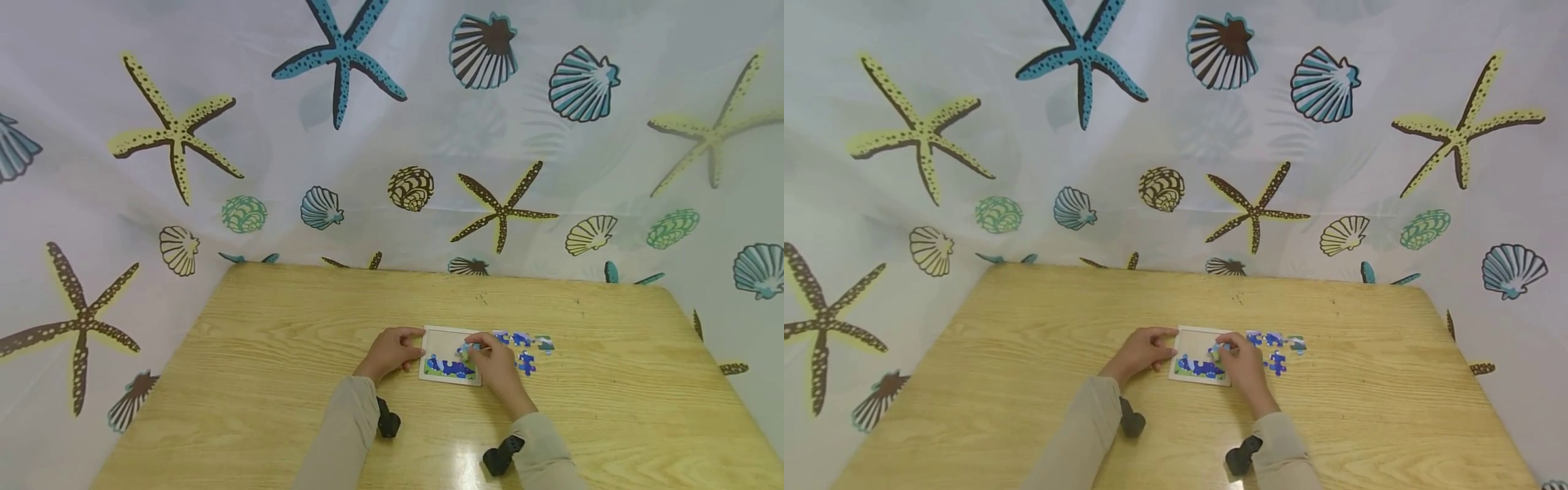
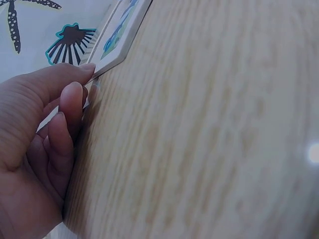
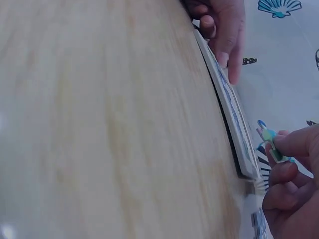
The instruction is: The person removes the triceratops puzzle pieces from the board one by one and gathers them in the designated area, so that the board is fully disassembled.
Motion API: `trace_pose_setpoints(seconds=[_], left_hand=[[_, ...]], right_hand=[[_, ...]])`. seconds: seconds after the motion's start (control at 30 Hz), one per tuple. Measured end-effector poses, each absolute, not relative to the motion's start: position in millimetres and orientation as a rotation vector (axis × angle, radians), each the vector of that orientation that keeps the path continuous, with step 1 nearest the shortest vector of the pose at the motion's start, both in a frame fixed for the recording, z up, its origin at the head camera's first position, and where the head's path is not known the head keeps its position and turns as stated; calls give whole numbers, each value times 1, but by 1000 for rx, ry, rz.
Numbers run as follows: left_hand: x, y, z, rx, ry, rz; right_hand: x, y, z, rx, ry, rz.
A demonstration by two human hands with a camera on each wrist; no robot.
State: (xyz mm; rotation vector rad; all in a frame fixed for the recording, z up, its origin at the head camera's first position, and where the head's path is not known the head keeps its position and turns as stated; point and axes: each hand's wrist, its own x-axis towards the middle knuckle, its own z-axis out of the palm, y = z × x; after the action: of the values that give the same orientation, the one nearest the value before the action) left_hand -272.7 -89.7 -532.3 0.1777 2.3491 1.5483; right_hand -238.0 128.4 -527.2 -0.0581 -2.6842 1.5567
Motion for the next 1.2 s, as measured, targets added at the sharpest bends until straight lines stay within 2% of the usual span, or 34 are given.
trace_pose_setpoints(seconds=[0.33,0.87,1.2], left_hand=[[-275,-90,-537,185,2336,1558],[-273,-89,-533,183,2361,1533],[-273,-89,-532,191,2350,1538]], right_hand=[[-236,162,-520,-89,-2696,1532],[-223,241,-518,-339,-2793,1447],[-216,256,-524,-377,-2824,1366]])
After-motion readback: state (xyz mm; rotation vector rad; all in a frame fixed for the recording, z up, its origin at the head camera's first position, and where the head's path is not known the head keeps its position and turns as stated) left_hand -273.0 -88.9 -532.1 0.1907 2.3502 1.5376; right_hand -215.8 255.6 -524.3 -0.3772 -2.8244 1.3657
